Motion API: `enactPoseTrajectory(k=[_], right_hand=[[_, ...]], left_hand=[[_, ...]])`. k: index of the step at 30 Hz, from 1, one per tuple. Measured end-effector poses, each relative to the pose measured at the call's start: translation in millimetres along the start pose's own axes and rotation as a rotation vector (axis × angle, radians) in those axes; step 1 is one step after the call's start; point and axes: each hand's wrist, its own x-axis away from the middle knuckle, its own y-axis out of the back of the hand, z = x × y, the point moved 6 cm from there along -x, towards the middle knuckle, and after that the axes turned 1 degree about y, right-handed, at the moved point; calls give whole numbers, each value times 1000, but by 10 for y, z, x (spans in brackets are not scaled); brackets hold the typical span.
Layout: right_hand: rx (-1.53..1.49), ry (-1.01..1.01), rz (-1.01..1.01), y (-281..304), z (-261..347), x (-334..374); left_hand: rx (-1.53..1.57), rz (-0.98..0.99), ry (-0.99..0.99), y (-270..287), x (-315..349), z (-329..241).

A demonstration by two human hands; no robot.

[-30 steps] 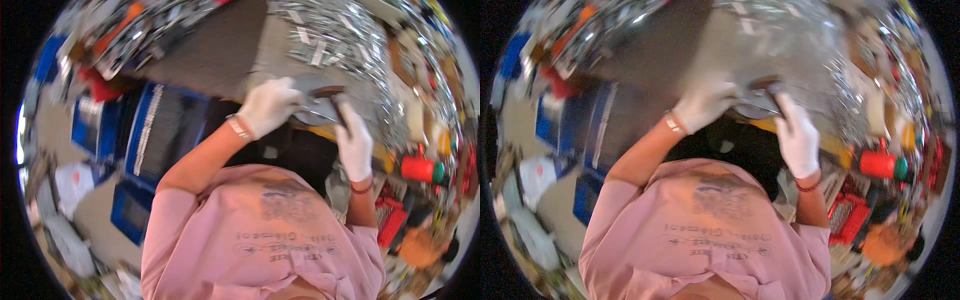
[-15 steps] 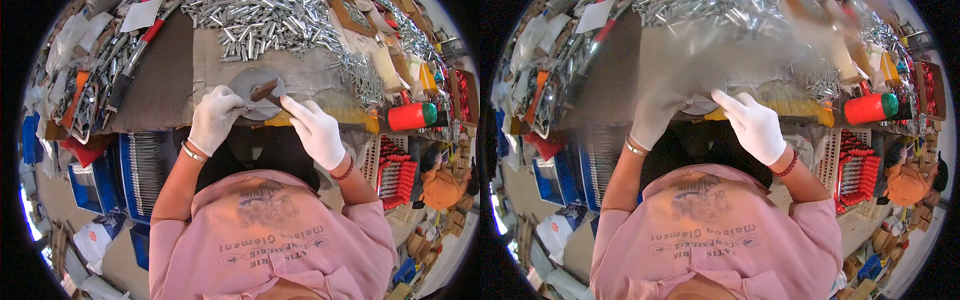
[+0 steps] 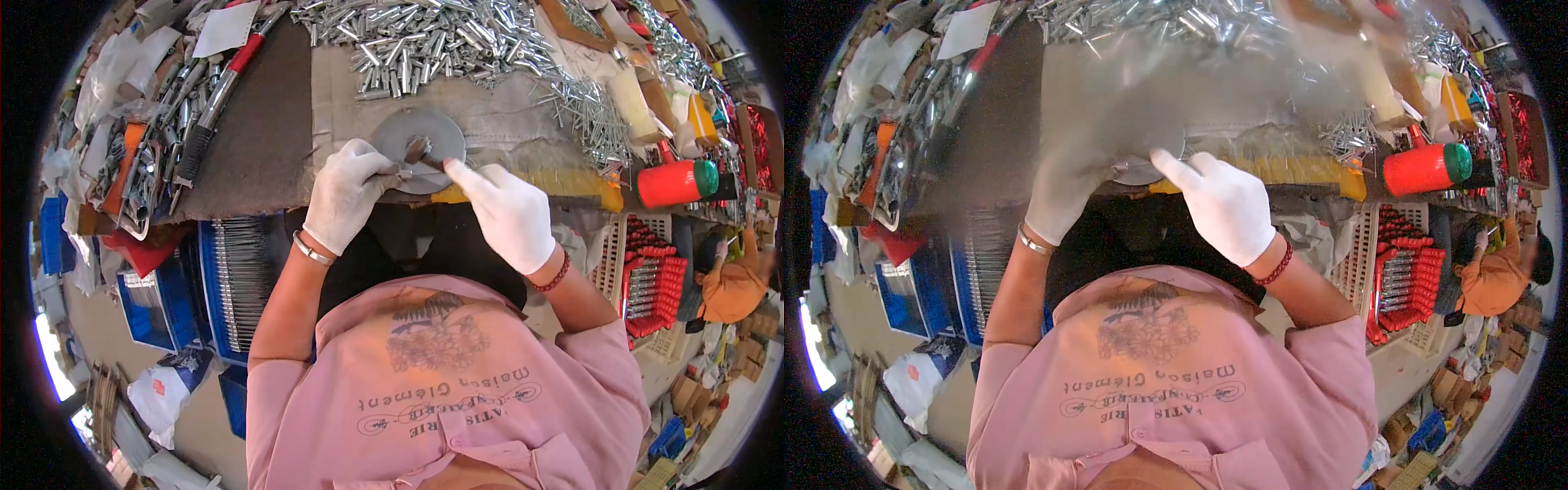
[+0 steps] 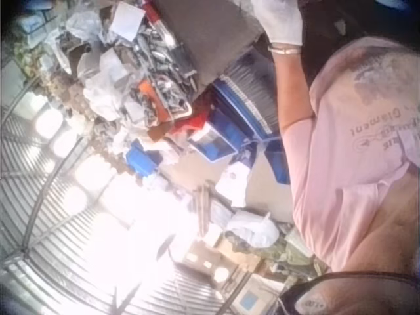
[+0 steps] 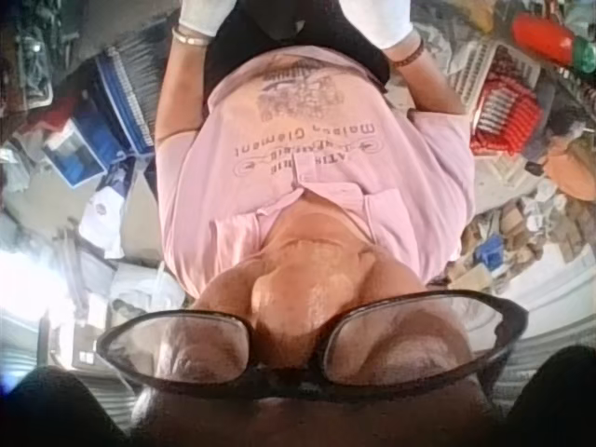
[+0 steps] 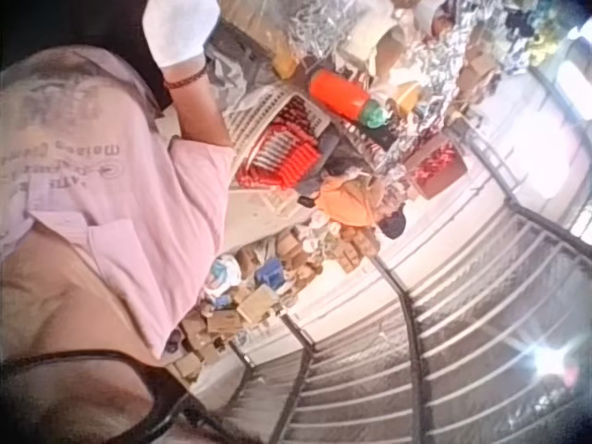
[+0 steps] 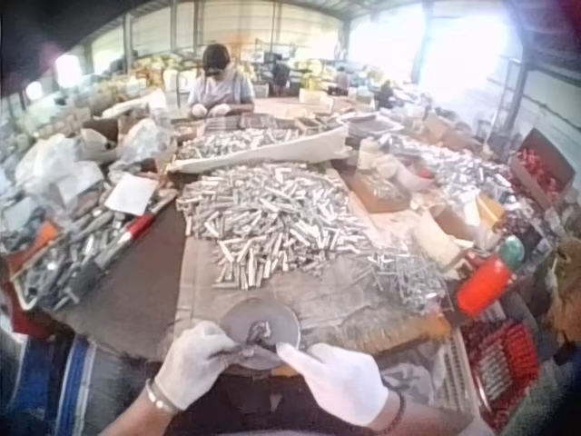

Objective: Assembling metal pegs into a circular metal base at a workshop station.

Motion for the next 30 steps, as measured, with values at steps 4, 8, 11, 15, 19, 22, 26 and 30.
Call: enactPoseTrajectory(k=[4, 8, 11, 15, 19, 22, 26, 30], right_hand=[[-176, -19, -248, 225, 14, -38], [-256, -32, -265, 270, 15, -70], [-206, -67, -76, 31, -181, -201], [-91, -166, 115, -158, -420, -285], [125, 19, 9, -32, -180, -320], [37, -151, 194, -193, -84, -103], [-179, -236, 260, -328, -94, 21], [-459, -333, 421, -504, -59, 68]], left_hand=[[-44, 27, 3, 11, -53, -29], [-23, 21, -1, 28, -105, -87], [-316, 13, -178, 34, -67, -64], [-184, 48, -97, 10, -83, -172], [-134, -13, -175, 65, -33, -317], [-142, -20, -179, 56, -7, -279], [-124, 3, -115, 70, 14, -279], [-186, -77, -132, 106, 91, -350]])
